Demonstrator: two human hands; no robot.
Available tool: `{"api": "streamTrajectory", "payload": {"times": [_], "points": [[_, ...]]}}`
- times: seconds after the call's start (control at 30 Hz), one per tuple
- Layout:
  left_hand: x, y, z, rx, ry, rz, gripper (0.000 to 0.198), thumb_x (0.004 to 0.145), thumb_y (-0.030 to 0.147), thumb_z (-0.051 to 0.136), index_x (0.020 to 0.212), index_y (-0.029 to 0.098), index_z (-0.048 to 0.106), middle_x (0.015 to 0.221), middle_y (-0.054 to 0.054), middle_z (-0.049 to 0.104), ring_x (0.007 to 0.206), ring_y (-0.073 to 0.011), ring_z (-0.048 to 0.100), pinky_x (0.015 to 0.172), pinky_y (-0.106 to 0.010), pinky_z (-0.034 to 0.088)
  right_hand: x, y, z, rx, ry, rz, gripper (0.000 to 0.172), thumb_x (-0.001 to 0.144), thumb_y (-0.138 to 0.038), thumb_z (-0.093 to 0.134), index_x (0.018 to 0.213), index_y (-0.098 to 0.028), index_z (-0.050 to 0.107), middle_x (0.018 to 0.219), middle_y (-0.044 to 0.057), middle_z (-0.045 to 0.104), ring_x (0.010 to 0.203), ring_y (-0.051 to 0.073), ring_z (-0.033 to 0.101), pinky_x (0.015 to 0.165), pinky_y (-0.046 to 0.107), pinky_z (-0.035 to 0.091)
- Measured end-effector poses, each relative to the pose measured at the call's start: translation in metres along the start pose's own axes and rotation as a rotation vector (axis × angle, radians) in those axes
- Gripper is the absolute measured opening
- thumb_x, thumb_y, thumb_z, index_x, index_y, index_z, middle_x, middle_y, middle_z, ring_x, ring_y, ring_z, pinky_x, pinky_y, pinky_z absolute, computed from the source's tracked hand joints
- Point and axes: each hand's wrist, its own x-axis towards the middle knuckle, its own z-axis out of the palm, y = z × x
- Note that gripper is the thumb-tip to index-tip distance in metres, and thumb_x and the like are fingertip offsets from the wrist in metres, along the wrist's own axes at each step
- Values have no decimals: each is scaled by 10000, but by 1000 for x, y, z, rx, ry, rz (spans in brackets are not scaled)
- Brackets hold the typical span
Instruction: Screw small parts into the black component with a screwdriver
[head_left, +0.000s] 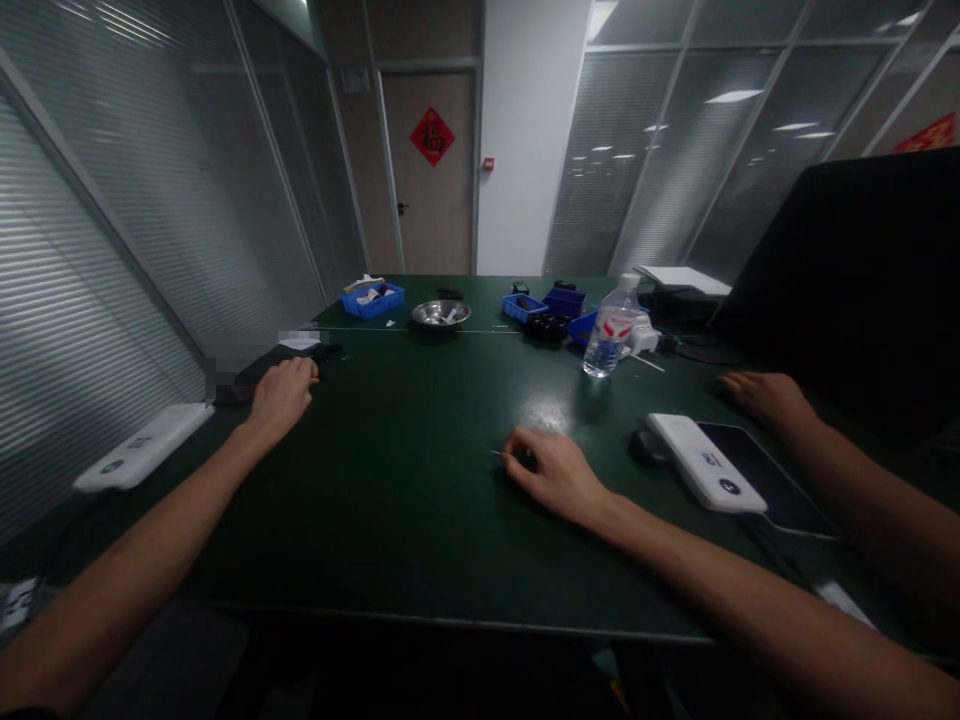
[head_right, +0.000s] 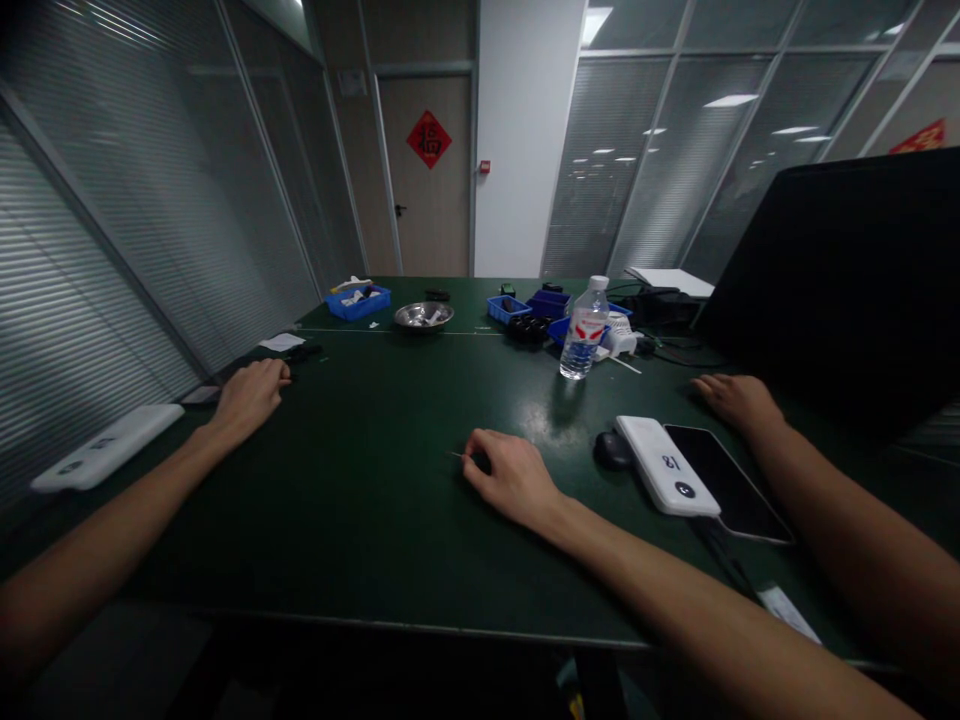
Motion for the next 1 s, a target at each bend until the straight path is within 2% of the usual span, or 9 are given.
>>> {"api": "streamTrajectory", "payload": {"times": [0.1,0.17,0.23,0.4,0.5,0.6,0.7,0.8,1.0], "points": [[-5,29,-5,70,68,102,160,934,209,456,1041,175,571,1067,-135,626,984,-299,588,870,-424,447,1,1,2,-8,14,-4,124,955,-297,570,996,-215,654,951,30,703,786,168,627,678,279,434],[-10,59,-10,7,56,204,168,946,197,456,1073,170,563,1082,-127,613,922,-268,582,812,-390,446,1,1,3,-17,15,-8,119,952,-297,574,995,-217,653,942,26,701,783,168,625,677,280,426],[-18,97,-16,-88,8,317,175,955,185,464,1103,172,557,1092,-117,604,853,-239,564,737,-358,433,1,1,4,-21,15,-8,119,951,-296,573,995,-218,651,937,25,699,781,167,622,680,280,422],[-49,199,-32,-309,-210,625,148,922,128,552,1044,208,572,1031,-78,607,806,-206,555,686,-328,409,1,-2,3,-30,27,13,118,945,-284,564,986,-215,651,942,30,699,789,171,623,686,282,415],[-64,239,-36,-308,-258,736,200,853,46,585,958,216,563,961,-55,607,784,-201,546,712,-347,408,1,-2,3,-38,26,23,107,932,-263,567,974,-211,650,908,28,694,774,168,618,689,280,406],[-70,254,-35,-327,-301,734,188,853,47,590,938,213,565,945,-49,605,783,-200,546,714,-349,412,1,-2,3,-37,27,16,106,932,-263,562,969,-210,646,895,24,687,761,163,609,671,273,392],[-70,252,-31,-452,-325,644,95,913,116,585,941,207,589,949,-37,608,812,-192,556,712,-326,420,1,-2,3,-27,29,4,107,933,-272,565,965,-209,645,889,20,679,747,156,598,657,266,384],[-66,246,-24,-625,-313,592,27,917,198,647,922,188,622,969,-33,605,896,-191,570,769,-311,438,1,-2,3,-24,34,2,105,934,-272,565,961,-210,645,890,18,676,754,155,597,658,261,384],[-58,238,-11,-810,-289,522,235,841,340,760,960,180,635,1039,-43,607,919,-193,569,789,-307,455,0,-3,2,-21,29,17,113,939,-277,561,967,-212,649,901,21,677,760,157,599,660,263,377]]}}
